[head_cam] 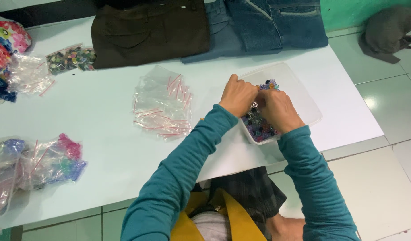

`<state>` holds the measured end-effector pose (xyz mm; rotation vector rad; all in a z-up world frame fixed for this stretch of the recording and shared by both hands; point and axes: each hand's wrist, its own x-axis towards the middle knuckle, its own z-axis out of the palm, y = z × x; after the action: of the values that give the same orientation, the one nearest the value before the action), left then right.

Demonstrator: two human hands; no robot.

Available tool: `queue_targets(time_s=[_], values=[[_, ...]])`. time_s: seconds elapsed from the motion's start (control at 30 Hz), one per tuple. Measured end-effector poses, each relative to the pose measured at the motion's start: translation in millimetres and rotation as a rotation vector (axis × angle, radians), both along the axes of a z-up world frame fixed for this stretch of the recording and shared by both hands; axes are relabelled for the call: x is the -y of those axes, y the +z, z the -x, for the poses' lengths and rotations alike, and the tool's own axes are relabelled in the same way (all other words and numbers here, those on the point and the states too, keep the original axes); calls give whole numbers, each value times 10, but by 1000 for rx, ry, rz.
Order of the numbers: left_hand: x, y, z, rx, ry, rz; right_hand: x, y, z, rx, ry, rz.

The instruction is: Picking up small colorful beads from a container and placing them into small plastic bags.

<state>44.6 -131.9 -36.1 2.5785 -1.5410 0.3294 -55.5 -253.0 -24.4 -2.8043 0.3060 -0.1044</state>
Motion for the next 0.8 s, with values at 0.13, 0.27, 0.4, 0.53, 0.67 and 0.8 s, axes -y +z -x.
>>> queue_targets(time_s=[0.13,0.27,0.4,0.53,0.67,0.8], values=[[-409,420,-37,-126,-68,173,-72,277,49,68,28,-119],[-1197,891,167,-321,-60,385,-445,699,240,226,45,-349],[-1819,776,226,-433,61,363,-948,891,464,336,190,-498],[-1985,292,156,-442,186,273,-1439,428,426,437,316,-443],[-1914,-165,27,-357,253,182,-1508,-267,127,493,298,-162],[-1843,-262,5,-285,259,126,-1484,-566,-38,417,238,-68]])
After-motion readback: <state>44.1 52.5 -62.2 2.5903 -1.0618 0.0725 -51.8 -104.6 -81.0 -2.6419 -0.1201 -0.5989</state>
